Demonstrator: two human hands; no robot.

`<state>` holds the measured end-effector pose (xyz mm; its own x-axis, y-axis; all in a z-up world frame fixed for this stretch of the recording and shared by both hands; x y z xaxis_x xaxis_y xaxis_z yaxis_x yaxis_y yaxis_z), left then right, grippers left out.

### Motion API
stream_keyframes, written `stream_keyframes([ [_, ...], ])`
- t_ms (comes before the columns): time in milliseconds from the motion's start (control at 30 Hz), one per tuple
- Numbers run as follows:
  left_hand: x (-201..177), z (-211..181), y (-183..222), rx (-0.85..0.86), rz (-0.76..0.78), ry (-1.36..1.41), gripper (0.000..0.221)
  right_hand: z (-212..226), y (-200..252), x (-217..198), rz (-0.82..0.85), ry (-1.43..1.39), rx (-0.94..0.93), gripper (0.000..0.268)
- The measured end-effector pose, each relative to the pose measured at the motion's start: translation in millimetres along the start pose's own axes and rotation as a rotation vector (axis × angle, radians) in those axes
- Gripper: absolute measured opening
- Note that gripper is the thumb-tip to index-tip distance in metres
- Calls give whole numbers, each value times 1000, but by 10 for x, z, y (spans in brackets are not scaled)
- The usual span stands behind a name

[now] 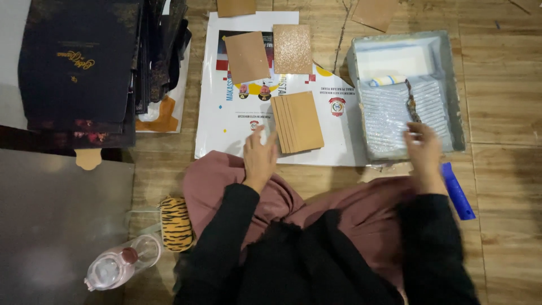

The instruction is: The person is using a small paint roller to apply white paint to several rectangular cardboard pieces while sitting on the floor.

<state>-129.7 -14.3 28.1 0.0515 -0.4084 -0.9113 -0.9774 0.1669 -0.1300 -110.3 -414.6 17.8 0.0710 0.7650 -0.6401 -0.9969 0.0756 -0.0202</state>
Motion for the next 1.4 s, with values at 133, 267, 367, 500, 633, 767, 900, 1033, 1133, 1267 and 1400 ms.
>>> stream_keyframes([
  [133, 40, -248, 112, 173, -71, -31, 55, -267, 454, -653, -123, 420, 8, 28],
  [267, 141, -298, 120, 215, -11, -55, 57, -1056, 762, -696, -12, 620, 320, 61],
  [367, 278, -302, 123, 237, 58, -79, 64, -1357, 871, -592, 93, 679, 401, 62],
  [500, 409, -276, 132, 230, 143, -133, 72, -1739, 823, -491, 135, 697, 441, 51],
  [633, 386, -284, 136, 227, 141, -131, 73, -972, 809, -489, 114, 756, 382, 67],
  [767, 471, -268, 122, 238, 143, -171, 75, -1008, 732, -487, 216, 673, 328, 57],
  [900, 504, -242, 123, 233, 158, -195, 76, -1422, 584, -665, 238, 665, 327, 39],
  [1033, 547, -218, 115, 222, 170, -200, 77, -615, 643, -864, 299, 679, 363, 36],
  [1133, 528, -240, 115, 226, 181, -184, 80, 236, 866, -874, 320, 185, 515, 32],
  [1267, 484, -304, 118, 276, 205, -132, 79, 1146, 1158, -671, 450, -291, 530, 72],
  [1400, 411, -392, 158, 349, 195, -126, 77, 1304, 1502, -432, 524, -408, 530, 75],
])
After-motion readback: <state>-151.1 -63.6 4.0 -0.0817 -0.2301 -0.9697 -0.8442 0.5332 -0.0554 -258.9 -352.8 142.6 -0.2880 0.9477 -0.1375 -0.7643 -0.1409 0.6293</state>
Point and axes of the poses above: each hand's wrist, its own y-axis away from the middle knuckle, its own x-axis out of the palm, z = x × y, the point moved 8 cm from there along -y, towards the middle knuckle, and after that the axes turned 11 degrees about z, right-handed, at the moved point
